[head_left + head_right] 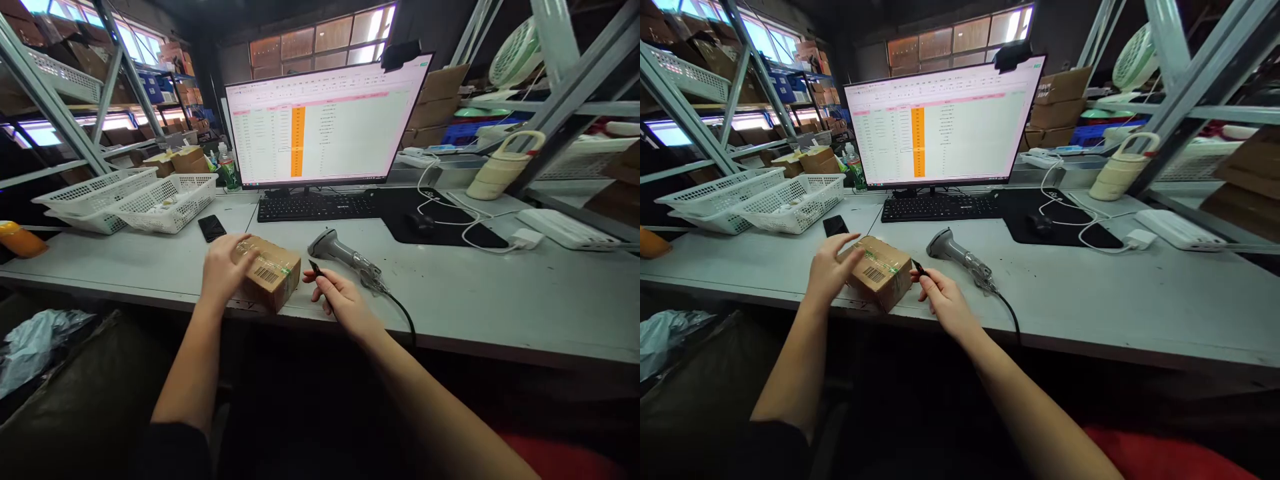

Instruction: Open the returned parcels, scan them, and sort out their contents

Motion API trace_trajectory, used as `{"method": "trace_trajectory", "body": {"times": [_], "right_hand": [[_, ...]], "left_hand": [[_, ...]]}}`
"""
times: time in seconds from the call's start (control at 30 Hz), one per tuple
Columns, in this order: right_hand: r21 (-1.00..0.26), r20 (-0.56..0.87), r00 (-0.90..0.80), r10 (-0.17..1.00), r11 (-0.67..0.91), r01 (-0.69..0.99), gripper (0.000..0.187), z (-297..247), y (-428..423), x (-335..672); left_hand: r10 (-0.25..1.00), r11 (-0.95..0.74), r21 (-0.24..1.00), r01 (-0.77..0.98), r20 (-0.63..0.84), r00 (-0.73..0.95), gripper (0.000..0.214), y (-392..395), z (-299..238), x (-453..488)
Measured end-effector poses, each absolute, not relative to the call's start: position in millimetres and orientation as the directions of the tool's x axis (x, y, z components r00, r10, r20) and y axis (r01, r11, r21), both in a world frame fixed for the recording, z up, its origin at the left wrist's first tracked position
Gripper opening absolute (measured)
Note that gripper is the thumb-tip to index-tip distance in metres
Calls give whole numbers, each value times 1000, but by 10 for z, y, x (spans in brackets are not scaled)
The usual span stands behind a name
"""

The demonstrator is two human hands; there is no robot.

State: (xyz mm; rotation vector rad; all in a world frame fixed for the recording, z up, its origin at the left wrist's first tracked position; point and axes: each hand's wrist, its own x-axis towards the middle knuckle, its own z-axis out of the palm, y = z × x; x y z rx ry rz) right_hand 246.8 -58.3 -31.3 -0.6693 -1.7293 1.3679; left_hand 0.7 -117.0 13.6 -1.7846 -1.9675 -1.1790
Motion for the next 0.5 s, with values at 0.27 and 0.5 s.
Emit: {"method": "trace_trajectory", "body": {"times": [0.27,0.5], "right_hand": [[-227,772,-500,393,905,361,36,-439,-623,2531],[30,803,-554,220,913,406,43,-396,-683,2508]], "left_hand": [[765,-94,265,960,636,-100,54,-1416,-243,504],[786,-241,288,927,619,12,53,-1385,-218,294]]}}
